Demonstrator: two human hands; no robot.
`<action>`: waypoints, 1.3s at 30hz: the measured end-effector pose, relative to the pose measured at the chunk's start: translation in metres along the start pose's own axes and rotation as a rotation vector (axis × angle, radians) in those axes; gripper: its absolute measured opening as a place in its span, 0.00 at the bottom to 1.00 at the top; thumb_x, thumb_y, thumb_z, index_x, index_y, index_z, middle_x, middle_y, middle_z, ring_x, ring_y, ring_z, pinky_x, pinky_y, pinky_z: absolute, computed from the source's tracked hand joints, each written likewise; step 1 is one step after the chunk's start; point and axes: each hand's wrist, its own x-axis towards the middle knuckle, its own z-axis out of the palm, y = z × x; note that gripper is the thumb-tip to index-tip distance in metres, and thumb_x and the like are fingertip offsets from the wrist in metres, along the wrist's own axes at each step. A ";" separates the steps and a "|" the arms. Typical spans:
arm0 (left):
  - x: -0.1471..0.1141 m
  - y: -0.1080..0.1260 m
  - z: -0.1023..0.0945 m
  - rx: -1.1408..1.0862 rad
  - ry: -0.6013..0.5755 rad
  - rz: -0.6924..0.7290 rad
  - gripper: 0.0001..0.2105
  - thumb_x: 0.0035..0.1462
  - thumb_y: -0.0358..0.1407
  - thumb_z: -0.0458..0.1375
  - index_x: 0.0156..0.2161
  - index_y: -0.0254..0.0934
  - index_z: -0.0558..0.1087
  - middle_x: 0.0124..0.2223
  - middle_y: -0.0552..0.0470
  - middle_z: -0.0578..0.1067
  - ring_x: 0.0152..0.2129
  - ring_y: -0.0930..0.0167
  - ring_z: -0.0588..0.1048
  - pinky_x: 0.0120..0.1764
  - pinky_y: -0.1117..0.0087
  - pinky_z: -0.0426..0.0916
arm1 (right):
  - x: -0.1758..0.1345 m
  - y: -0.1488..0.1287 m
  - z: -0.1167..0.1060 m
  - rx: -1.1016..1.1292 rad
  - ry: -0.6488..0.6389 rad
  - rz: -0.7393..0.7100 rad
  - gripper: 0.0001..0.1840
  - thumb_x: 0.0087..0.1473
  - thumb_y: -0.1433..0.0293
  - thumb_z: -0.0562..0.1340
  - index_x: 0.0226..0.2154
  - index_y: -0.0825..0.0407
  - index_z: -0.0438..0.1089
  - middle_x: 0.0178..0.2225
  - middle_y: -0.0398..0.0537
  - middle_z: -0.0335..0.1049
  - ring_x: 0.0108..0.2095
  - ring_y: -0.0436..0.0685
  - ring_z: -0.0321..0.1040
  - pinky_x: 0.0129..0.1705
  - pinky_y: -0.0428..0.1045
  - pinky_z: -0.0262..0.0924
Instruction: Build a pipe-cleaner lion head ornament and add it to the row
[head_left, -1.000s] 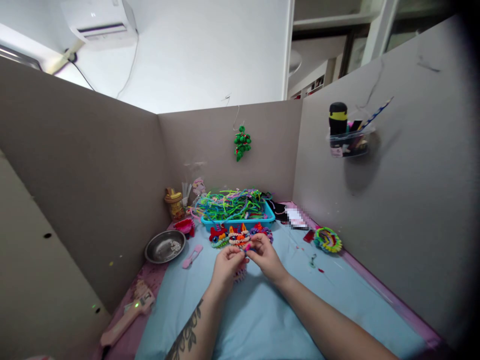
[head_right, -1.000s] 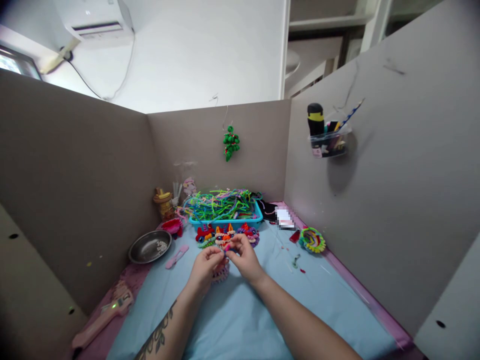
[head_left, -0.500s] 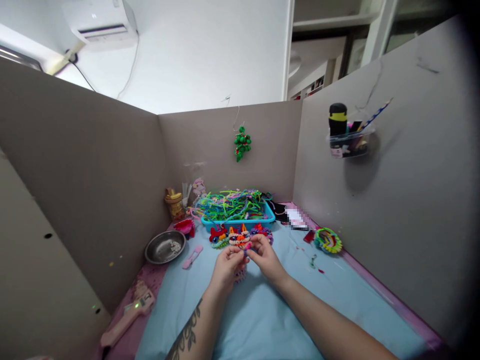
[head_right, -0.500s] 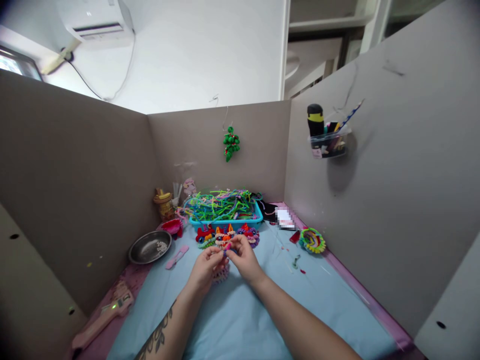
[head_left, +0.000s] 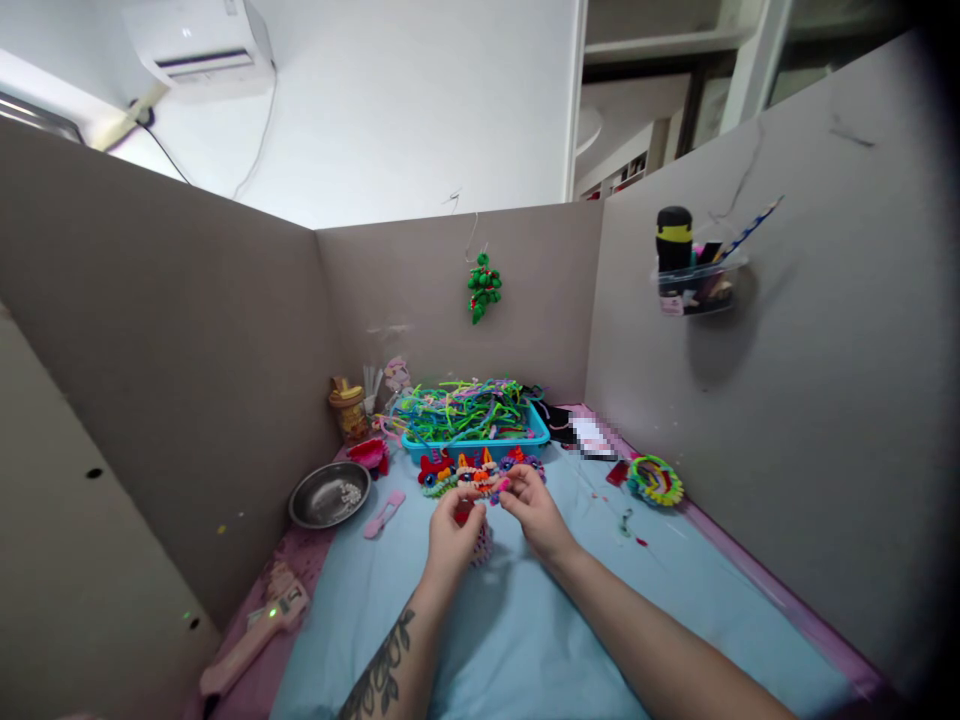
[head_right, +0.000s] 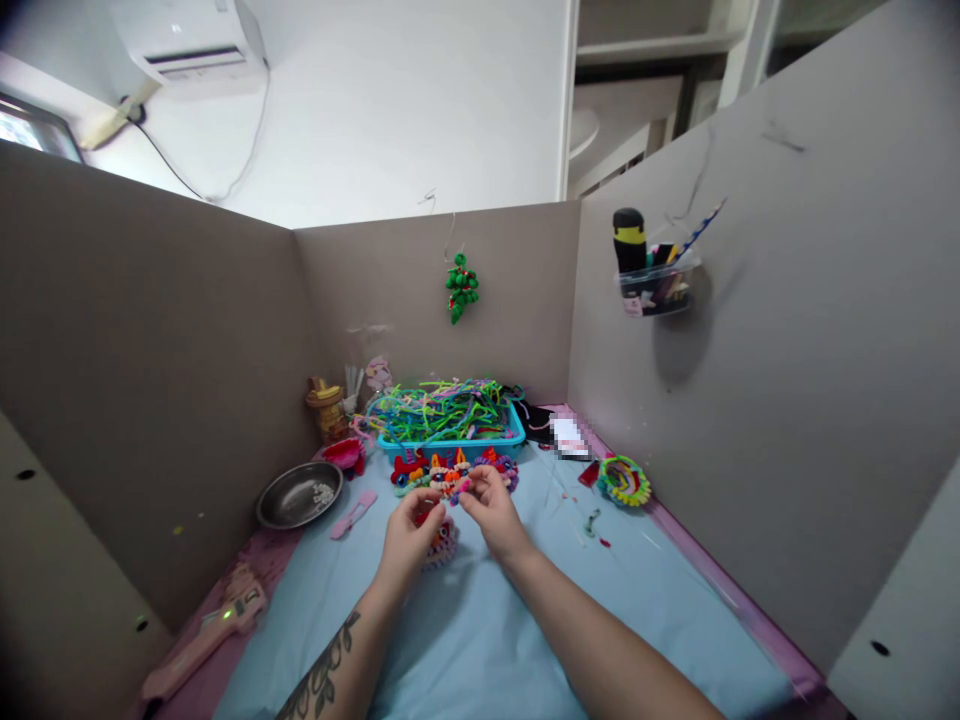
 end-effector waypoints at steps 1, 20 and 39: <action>0.000 -0.001 0.000 0.032 -0.043 0.000 0.11 0.42 0.40 0.63 0.30 0.34 0.73 0.27 0.50 0.74 0.24 0.72 0.71 0.30 0.74 0.65 | 0.000 0.000 0.000 -0.001 -0.012 -0.002 0.19 0.42 0.64 0.67 0.35 0.48 0.59 0.30 0.42 0.68 0.33 0.54 0.66 0.40 0.51 0.58; -0.002 -0.007 0.003 -0.024 -0.159 -0.146 0.14 0.44 0.45 0.60 0.24 0.34 0.70 0.17 0.56 0.67 0.14 0.77 0.61 0.20 0.77 0.55 | -0.005 -0.002 0.004 -0.046 -0.095 -0.028 0.19 0.45 0.64 0.66 0.37 0.47 0.59 0.30 0.43 0.67 0.33 0.54 0.65 0.39 0.51 0.58; 0.000 -0.009 0.003 -0.034 -0.138 -0.146 0.16 0.45 0.48 0.59 0.23 0.34 0.68 0.17 0.57 0.64 0.13 0.78 0.59 0.19 0.77 0.55 | -0.004 0.000 0.002 -0.056 -0.055 -0.007 0.16 0.44 0.64 0.66 0.37 0.49 0.64 0.31 0.44 0.67 0.32 0.54 0.65 0.35 0.49 0.60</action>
